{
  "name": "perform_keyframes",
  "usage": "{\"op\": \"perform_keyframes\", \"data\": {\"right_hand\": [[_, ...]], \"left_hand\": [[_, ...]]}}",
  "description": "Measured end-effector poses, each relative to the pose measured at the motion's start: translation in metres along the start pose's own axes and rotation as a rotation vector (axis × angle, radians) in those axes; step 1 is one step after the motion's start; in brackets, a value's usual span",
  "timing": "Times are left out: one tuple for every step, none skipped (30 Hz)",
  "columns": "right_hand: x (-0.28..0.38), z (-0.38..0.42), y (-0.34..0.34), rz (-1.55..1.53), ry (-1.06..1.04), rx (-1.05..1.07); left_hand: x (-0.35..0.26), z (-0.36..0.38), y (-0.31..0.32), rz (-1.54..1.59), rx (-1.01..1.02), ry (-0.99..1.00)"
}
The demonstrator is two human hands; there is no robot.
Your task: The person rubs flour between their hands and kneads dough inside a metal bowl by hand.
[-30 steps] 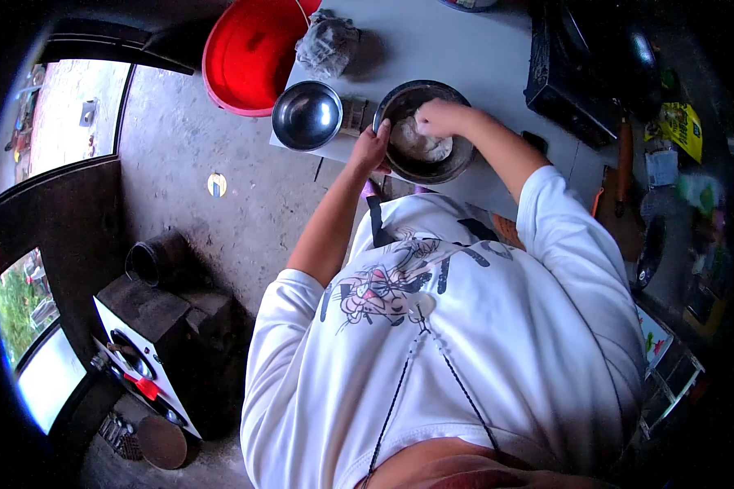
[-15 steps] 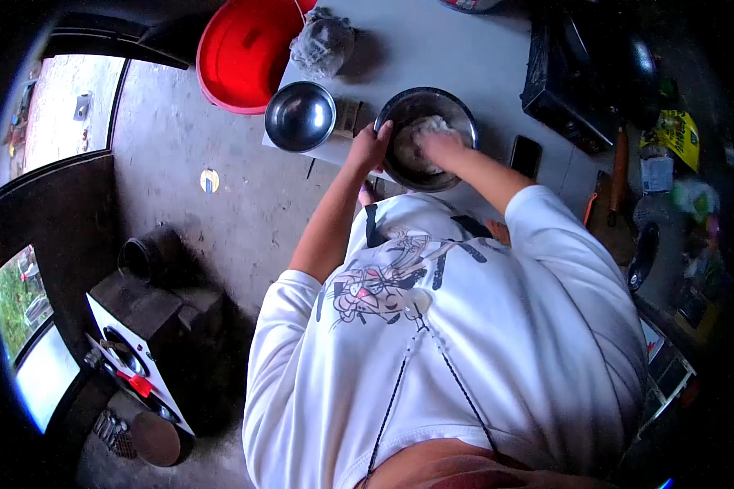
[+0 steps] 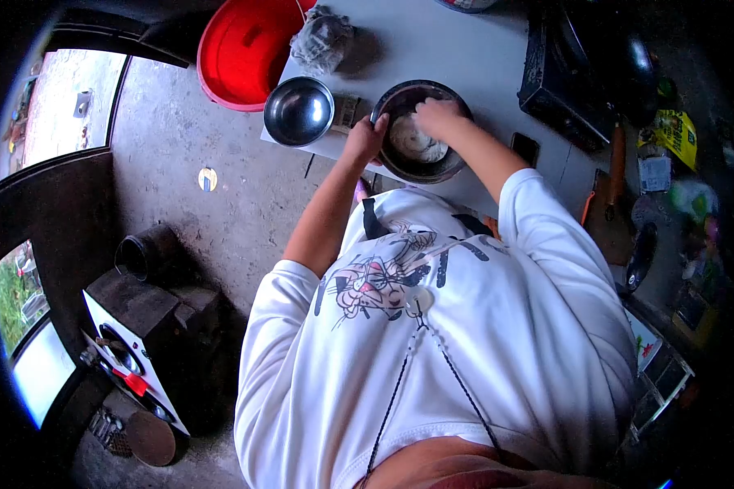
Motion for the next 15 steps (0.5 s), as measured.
{"op": "perform_keyframes", "data": {"right_hand": [[-0.001,0.003,0.000,0.013,0.002,-0.056],[-0.001,0.006,-0.003,0.014,0.002,-0.058],[-0.003,0.009,-0.002,-0.087,0.011,0.004],[-0.003,0.013,0.000,-0.187,0.021,0.068],[0.007,0.021,0.001,-0.353,0.010,0.142],[0.013,0.023,0.016,-0.436,-0.042,0.184],[0.025,0.030,0.019,-0.483,-0.123,0.169],[0.039,0.041,0.020,-0.531,-0.204,0.153],[0.046,0.047,0.023,-0.473,-0.184,0.126],[0.053,0.048,0.025,-0.415,-0.165,0.100],[0.055,0.045,0.034,-0.323,-0.119,0.137],[0.056,0.042,0.038,-0.327,-0.118,0.141],[0.055,0.038,0.044,-0.307,-0.113,0.138],[0.052,0.033,0.048,-0.287,-0.108,0.132],[0.049,0.028,0.051,-0.289,-0.107,0.131]], "left_hand": [[0.010,-0.009,0.004,0.000,-0.002,0.001],[0.014,-0.023,0.000,-0.123,-0.135,0.139],[-0.001,-0.019,-0.010,-0.246,-0.268,0.276],[0.000,-0.019,-0.009,-0.244,-0.267,0.277],[-0.009,-0.004,-0.013,-0.169,-0.214,0.204],[-0.012,0.006,-0.013,-0.093,-0.162,0.130],[-0.016,0.010,-0.013,-0.089,-0.160,0.129],[-0.014,0.011,-0.014,-0.076,-0.159,0.090],[-0.012,0.012,-0.015,-0.064,-0.158,0.052],[-0.011,0.011,-0.015,-0.064,-0.159,0.051],[-0.011,0.010,-0.015,-0.052,-0.171,0.064],[-0.009,0.009,-0.014,-0.041,-0.180,0.075],[-0.003,0.006,-0.011,-0.043,-0.176,0.070],[0.000,0.000,-0.010,-0.073,-0.206,0.116],[-0.001,-0.004,-0.011,-0.104,-0.237,0.165]]}}
Point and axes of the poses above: each hand's wrist, its own z-axis away from the middle knuckle, its own y-axis out of the palm, x = y × z, the point moved 10 cm from there along -z, towards the middle knuckle, and after that the axes turned 14 degrees about -z, right-handed, at the moved point
